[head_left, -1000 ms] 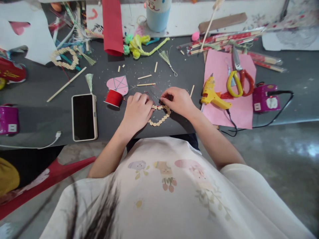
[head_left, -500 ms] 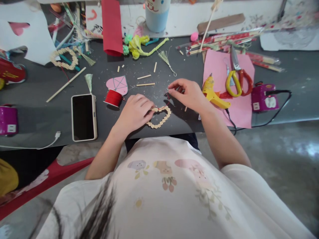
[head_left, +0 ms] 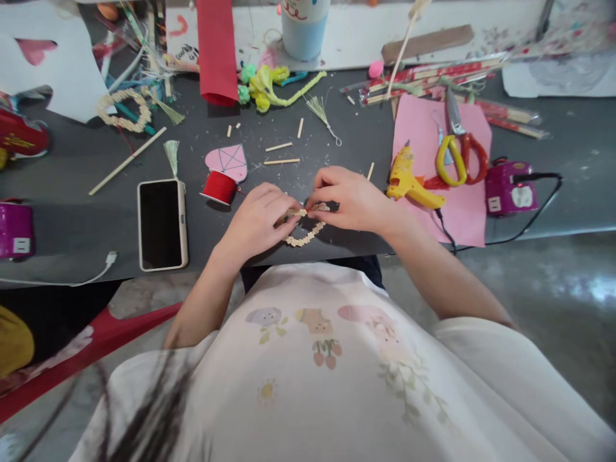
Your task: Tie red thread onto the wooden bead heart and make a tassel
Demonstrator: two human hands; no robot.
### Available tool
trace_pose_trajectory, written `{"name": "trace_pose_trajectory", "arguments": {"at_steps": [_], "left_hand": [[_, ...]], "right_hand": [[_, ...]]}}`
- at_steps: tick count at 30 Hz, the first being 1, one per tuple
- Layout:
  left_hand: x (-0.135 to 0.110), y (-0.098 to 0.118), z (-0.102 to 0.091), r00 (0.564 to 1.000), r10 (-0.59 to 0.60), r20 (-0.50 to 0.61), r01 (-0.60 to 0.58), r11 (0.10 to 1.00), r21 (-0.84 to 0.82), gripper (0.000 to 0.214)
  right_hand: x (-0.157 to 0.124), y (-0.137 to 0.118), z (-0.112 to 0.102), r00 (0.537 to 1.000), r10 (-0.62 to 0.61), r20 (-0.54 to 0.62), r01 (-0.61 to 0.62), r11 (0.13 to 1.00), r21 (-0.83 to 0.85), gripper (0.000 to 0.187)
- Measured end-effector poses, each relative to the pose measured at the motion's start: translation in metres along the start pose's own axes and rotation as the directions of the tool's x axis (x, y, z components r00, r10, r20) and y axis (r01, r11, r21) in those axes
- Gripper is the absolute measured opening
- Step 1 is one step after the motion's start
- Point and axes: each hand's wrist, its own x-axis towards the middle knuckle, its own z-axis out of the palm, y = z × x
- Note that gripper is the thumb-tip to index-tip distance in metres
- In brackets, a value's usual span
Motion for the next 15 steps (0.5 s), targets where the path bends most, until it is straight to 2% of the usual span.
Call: {"name": "trace_pose_trajectory", "arguments": {"at_steps": [9,15], "left_hand": [[-0.001,0.003,-0.001,0.998,0.055,-0.029,-0.054,0.998,0.042,0.019],[0.000,0.003,-0.001,0.994,0.099,-0.054,-0.098,0.995,0.008,0.016]], "right_hand": [[0.008,-0.003,-0.009,0.994,-0.051,0.096,0.054,0.998,-0.031,0.017],[0.014,-0.001,-0.014,0.973,-0.047,0.224,0.052,0.999,-0.013,0.016]]}}
